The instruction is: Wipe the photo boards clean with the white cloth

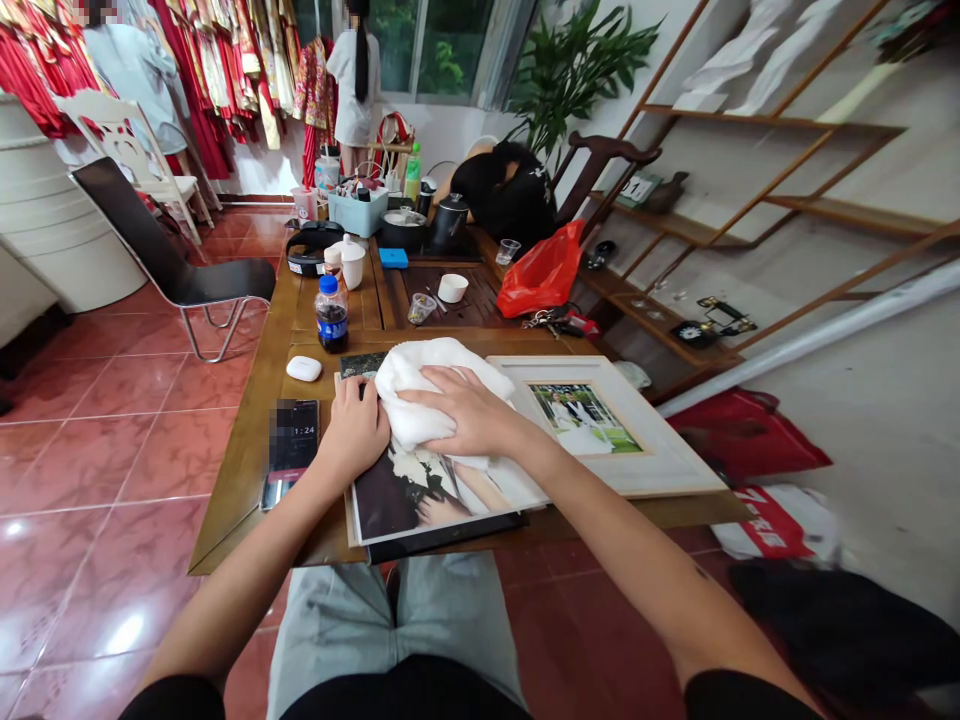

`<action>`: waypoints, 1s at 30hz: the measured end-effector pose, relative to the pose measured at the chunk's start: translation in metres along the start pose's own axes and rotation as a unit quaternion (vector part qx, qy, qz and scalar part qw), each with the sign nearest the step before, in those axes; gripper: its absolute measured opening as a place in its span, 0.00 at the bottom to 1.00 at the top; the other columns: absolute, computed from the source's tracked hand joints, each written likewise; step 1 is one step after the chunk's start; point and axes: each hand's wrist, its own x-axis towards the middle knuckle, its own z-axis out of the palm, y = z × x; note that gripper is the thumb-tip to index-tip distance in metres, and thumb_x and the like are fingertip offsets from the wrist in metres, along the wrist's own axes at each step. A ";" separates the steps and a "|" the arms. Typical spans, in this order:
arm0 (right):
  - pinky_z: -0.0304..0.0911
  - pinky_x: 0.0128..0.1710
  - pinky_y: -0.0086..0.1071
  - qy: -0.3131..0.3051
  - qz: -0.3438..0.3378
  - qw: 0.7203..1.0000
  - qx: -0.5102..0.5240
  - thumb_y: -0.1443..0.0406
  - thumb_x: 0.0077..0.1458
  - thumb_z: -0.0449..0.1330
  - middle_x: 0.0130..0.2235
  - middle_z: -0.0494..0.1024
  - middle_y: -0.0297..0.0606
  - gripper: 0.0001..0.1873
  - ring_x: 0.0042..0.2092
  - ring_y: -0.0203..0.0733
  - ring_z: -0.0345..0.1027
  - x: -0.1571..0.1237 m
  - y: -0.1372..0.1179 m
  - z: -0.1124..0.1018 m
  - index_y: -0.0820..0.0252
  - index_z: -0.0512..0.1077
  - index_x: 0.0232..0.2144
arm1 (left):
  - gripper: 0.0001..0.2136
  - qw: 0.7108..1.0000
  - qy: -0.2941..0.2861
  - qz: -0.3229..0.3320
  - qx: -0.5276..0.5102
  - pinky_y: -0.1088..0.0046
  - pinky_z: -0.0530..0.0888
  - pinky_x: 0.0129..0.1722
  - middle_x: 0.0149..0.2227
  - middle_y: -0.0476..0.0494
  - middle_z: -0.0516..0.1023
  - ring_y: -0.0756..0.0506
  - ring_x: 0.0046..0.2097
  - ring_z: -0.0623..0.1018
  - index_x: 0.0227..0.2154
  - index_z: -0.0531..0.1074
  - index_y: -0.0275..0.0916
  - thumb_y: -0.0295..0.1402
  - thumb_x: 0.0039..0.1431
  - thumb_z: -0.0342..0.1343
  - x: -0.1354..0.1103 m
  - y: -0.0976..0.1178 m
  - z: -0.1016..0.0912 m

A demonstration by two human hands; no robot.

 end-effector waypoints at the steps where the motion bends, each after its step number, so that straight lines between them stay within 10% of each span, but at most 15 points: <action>1: 0.47 0.64 0.58 -0.001 0.002 1.000 0.001 0.53 0.49 0.69 0.68 0.61 0.54 0.41 0.68 0.63 0.52 0.000 0.000 0.000 0.50 0.66 0.65 | 0.15 1.000 0.000 0.002 0.001 0.46 0.68 0.61 0.53 0.30 0.67 0.33 0.60 0.67 0.53 0.68 0.31 0.26 0.65 0.47 0.000 0.000 0.000; 17: 0.56 0.59 0.55 0.078 0.109 0.990 -0.044 0.51 0.56 0.62 0.63 0.66 0.49 0.35 0.64 0.62 0.57 -0.040 0.043 0.007 0.49 0.65 0.65 | 0.20 1.000 -0.001 0.003 -0.005 0.47 0.65 0.63 0.54 0.29 0.67 0.33 0.60 0.68 0.59 0.66 0.29 0.29 0.67 0.45 0.000 0.000 -0.001; 30: 0.56 0.59 0.57 0.135 0.078 0.987 -0.037 0.49 0.56 0.61 0.62 0.66 0.53 0.35 0.64 0.63 0.57 -0.104 0.025 0.032 0.53 0.67 0.63 | 0.20 1.000 0.009 0.003 0.003 0.46 0.64 0.64 0.54 0.29 0.68 0.33 0.61 0.67 0.59 0.65 0.28 0.29 0.67 0.44 0.000 0.001 -0.001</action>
